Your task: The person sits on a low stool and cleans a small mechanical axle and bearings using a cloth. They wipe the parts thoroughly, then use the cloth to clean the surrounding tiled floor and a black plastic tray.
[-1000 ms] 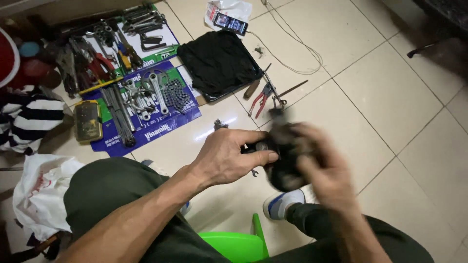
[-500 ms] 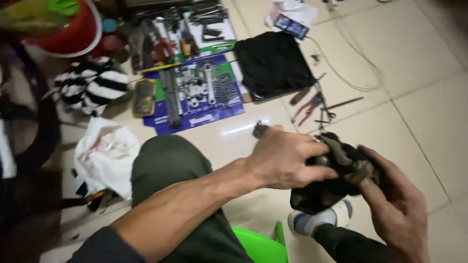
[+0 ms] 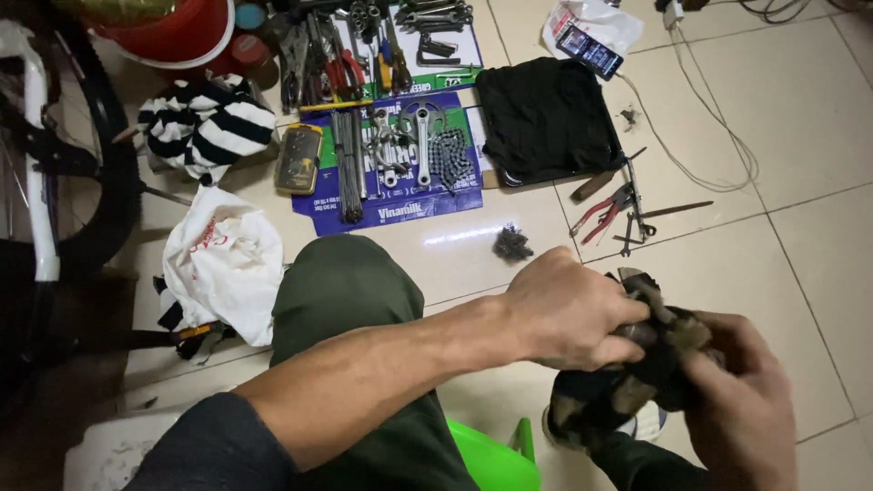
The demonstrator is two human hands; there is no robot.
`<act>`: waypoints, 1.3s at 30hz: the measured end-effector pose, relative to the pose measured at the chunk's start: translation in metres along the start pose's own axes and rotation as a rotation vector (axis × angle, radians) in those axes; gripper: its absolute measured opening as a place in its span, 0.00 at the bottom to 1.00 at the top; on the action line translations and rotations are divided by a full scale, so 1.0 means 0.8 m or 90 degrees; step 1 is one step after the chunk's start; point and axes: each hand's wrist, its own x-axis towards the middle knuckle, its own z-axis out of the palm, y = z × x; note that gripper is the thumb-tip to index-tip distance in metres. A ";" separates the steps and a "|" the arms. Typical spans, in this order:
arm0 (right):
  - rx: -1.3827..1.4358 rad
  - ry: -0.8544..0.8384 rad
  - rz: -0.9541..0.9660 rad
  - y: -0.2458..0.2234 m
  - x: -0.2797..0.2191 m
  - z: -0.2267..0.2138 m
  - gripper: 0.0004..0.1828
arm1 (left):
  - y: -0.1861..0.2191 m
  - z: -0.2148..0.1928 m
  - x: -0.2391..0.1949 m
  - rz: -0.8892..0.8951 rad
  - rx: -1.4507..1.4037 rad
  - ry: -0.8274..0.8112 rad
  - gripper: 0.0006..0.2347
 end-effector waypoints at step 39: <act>0.212 0.251 -0.094 0.009 0.036 0.024 0.19 | 0.001 -0.043 0.015 -0.579 -0.548 0.015 0.22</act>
